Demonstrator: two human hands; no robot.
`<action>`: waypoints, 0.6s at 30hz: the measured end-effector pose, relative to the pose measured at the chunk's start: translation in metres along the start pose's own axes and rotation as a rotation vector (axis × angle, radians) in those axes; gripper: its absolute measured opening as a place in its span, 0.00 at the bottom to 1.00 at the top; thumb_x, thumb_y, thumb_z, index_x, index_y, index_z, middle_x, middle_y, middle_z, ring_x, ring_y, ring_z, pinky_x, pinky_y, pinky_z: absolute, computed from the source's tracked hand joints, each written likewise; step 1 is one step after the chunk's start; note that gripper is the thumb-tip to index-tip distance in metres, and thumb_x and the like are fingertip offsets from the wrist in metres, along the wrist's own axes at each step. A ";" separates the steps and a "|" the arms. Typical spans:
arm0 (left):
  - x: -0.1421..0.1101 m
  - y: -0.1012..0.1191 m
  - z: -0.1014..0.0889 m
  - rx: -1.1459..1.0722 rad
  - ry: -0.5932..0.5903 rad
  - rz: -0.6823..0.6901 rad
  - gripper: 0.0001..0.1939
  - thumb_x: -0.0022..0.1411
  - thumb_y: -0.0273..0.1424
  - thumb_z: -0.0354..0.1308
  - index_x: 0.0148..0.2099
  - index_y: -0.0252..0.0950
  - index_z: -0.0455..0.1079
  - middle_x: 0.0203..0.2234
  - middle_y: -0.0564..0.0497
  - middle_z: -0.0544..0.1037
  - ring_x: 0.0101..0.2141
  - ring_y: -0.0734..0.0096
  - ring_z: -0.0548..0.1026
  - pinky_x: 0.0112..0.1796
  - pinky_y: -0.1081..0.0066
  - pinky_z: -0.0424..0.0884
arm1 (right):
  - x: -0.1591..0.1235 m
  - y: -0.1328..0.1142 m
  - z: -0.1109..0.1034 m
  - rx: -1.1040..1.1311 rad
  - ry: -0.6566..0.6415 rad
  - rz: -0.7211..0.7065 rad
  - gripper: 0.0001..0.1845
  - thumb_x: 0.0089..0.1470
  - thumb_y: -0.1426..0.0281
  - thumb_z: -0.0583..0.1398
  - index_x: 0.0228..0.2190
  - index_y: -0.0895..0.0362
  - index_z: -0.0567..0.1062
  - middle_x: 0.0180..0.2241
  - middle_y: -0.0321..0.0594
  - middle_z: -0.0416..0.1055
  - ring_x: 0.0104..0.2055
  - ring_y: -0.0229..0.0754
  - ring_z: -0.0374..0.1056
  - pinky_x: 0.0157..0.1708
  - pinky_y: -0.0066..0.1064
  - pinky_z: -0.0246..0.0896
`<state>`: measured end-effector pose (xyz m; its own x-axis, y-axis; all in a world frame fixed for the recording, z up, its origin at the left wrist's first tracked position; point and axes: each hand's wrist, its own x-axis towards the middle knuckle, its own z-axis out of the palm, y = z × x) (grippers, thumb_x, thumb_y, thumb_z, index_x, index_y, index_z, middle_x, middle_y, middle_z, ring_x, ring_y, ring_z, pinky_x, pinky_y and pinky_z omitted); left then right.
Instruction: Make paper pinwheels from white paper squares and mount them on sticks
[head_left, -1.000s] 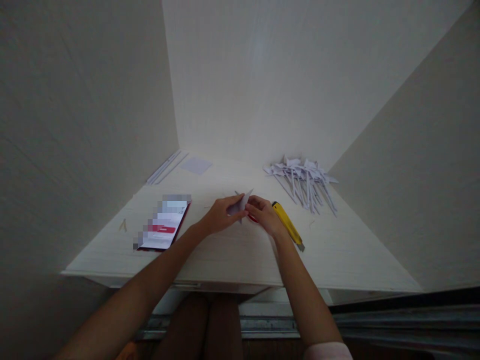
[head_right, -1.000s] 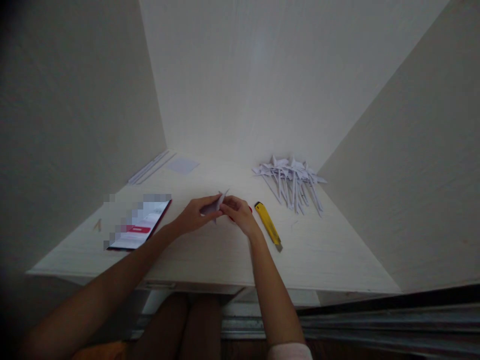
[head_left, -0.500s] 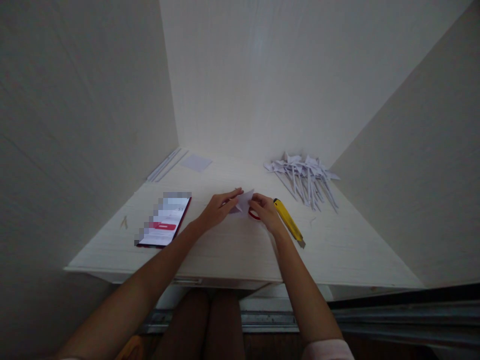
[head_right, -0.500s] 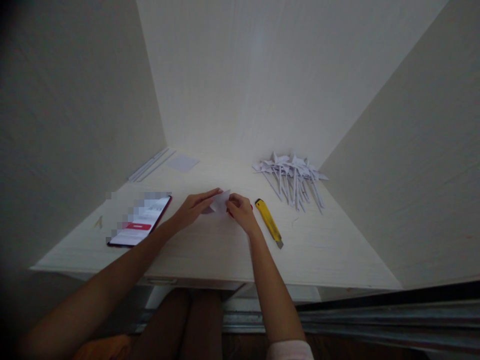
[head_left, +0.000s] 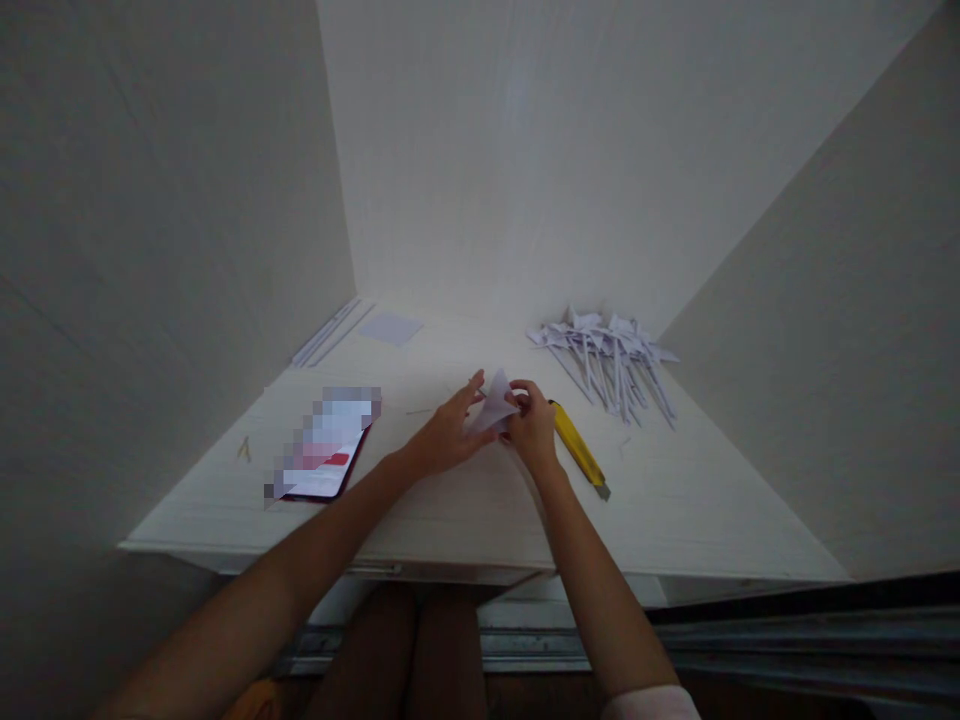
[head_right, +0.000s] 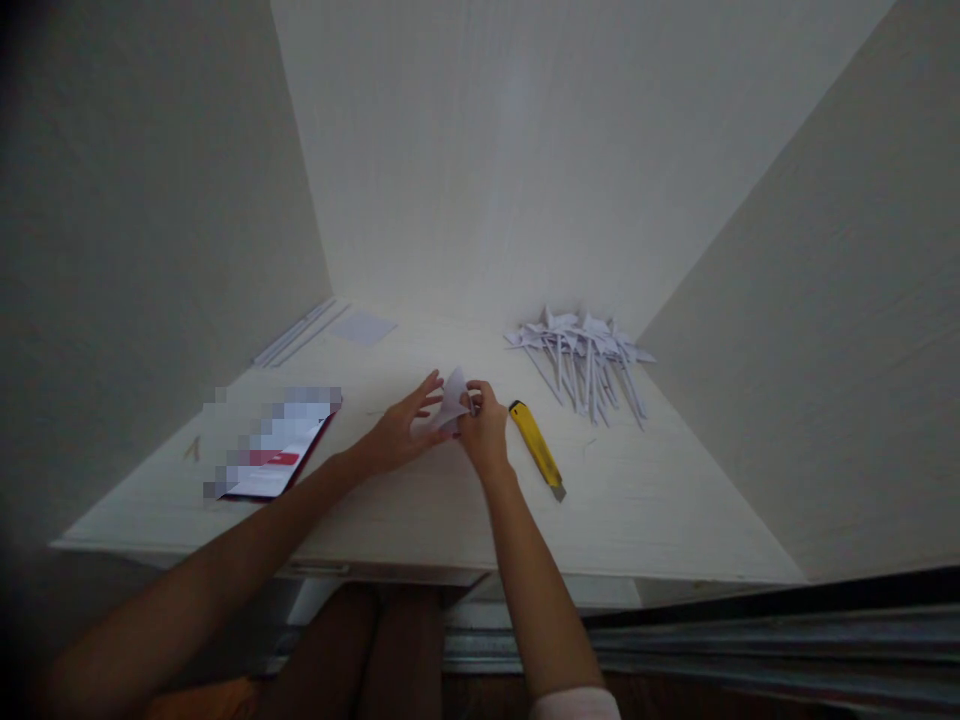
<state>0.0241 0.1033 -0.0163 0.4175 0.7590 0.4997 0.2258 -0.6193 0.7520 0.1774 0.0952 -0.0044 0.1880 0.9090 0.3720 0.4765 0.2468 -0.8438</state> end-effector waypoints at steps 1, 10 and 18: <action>0.000 -0.001 0.002 0.010 0.030 -0.006 0.40 0.53 0.36 0.57 0.63 0.33 0.43 0.54 0.33 0.62 0.50 0.57 0.67 0.44 0.58 0.69 | 0.000 0.000 0.001 -0.001 -0.001 -0.020 0.11 0.49 0.68 0.52 0.37 0.56 0.66 0.21 0.33 0.68 0.18 0.34 0.63 0.16 0.23 0.55; 0.006 -0.002 -0.007 -0.139 0.159 -0.248 0.24 0.47 0.26 0.51 0.49 0.28 0.67 0.43 0.42 0.75 0.44 0.64 0.73 0.48 0.63 0.67 | -0.002 0.001 0.001 0.057 -0.070 -0.111 0.12 0.50 0.67 0.54 0.38 0.57 0.66 0.19 0.31 0.66 0.16 0.33 0.62 0.17 0.22 0.56; 0.010 0.009 -0.017 -0.321 0.224 -0.455 0.16 0.49 0.36 0.55 0.37 0.33 0.75 0.31 0.49 0.79 0.36 0.62 0.75 0.42 0.65 0.67 | -0.004 -0.002 -0.002 0.109 -0.099 -0.118 0.15 0.50 0.69 0.54 0.43 0.55 0.63 0.20 0.29 0.64 0.17 0.30 0.60 0.16 0.20 0.55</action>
<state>0.0157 0.1089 0.0026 0.1377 0.9791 0.1496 0.0464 -0.1572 0.9865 0.1771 0.0901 -0.0040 0.0481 0.8987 0.4360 0.3932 0.3842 -0.8353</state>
